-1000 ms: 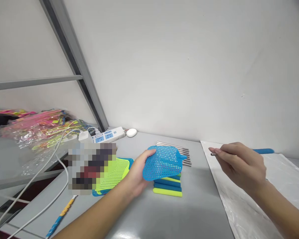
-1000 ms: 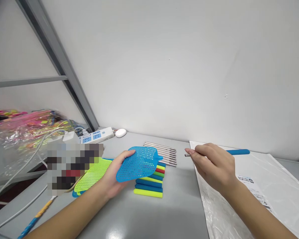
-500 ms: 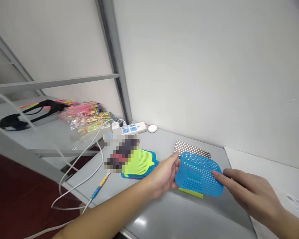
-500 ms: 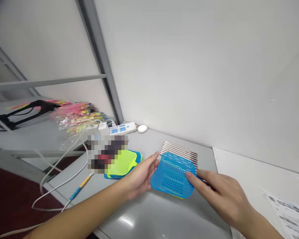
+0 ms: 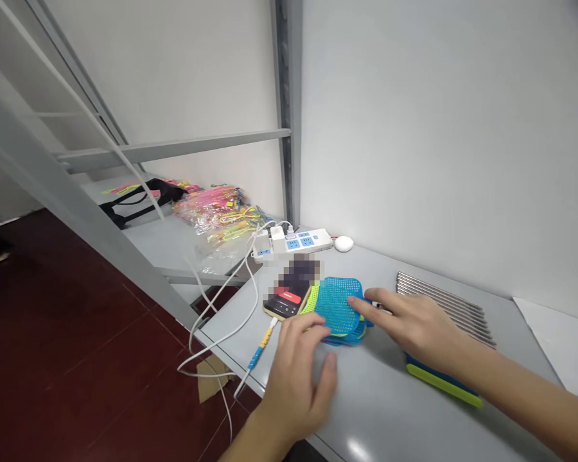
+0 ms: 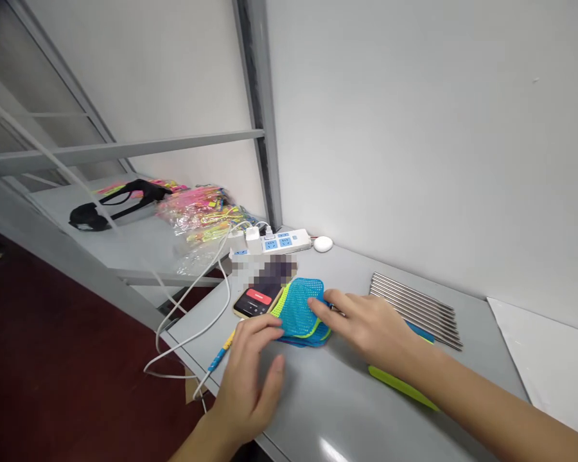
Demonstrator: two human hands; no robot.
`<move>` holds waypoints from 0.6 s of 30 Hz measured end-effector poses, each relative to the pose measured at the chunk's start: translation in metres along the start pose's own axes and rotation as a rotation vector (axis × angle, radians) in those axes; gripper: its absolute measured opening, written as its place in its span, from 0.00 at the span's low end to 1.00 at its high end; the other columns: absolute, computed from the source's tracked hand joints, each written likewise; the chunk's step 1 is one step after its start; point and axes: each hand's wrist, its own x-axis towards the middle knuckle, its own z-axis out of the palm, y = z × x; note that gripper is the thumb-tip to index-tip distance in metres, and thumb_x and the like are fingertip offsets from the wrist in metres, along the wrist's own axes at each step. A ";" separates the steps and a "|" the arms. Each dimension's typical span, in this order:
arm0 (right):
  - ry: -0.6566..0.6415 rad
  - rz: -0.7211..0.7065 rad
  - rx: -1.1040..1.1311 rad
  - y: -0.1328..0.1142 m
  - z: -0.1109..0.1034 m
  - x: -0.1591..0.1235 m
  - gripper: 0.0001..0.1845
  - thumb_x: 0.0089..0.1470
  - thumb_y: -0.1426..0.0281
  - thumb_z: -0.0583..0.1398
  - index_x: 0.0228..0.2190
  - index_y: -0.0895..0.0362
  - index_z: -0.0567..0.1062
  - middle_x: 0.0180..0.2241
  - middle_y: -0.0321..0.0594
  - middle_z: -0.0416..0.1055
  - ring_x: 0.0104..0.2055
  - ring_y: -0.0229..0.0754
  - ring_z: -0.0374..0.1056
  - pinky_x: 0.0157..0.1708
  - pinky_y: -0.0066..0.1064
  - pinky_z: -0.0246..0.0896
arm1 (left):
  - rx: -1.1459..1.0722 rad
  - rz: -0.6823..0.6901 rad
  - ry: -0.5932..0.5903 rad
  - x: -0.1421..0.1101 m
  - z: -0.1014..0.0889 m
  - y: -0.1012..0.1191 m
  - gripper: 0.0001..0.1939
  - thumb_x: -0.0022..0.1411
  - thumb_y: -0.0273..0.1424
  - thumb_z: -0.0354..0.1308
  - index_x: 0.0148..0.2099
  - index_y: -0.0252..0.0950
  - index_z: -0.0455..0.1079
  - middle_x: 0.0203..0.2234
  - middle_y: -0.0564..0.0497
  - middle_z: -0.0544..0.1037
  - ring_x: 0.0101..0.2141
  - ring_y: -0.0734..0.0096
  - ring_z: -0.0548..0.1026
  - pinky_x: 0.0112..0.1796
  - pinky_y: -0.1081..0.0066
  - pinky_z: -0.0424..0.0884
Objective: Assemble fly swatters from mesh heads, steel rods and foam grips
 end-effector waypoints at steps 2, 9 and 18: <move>-0.074 0.013 0.028 -0.006 0.011 0.006 0.23 0.63 0.80 0.47 0.55 0.58 0.67 0.39 0.44 0.72 0.26 0.36 0.64 0.19 0.29 0.48 | 0.052 -0.028 -0.126 0.005 0.003 0.000 0.21 0.66 0.27 0.50 0.61 0.33 0.57 0.58 0.37 0.62 0.58 0.55 0.61 0.56 0.52 0.60; -0.302 0.177 0.238 -0.013 0.013 0.002 0.20 0.64 0.71 0.50 0.56 0.52 0.66 0.43 0.41 0.66 0.21 0.31 0.57 0.21 0.28 0.53 | 0.166 -0.103 -0.532 0.012 0.013 -0.002 0.31 0.70 0.46 0.46 0.68 0.34 0.51 0.67 0.38 0.55 0.67 0.49 0.49 0.61 0.44 0.56; -0.267 0.225 0.290 -0.012 -0.010 -0.017 0.18 0.65 0.71 0.49 0.53 0.53 0.69 0.36 0.40 0.67 0.22 0.34 0.60 0.19 0.28 0.53 | 0.168 -0.167 -0.583 0.016 0.014 -0.003 0.29 0.71 0.45 0.46 0.68 0.38 0.54 0.69 0.43 0.51 0.67 0.52 0.49 0.63 0.44 0.54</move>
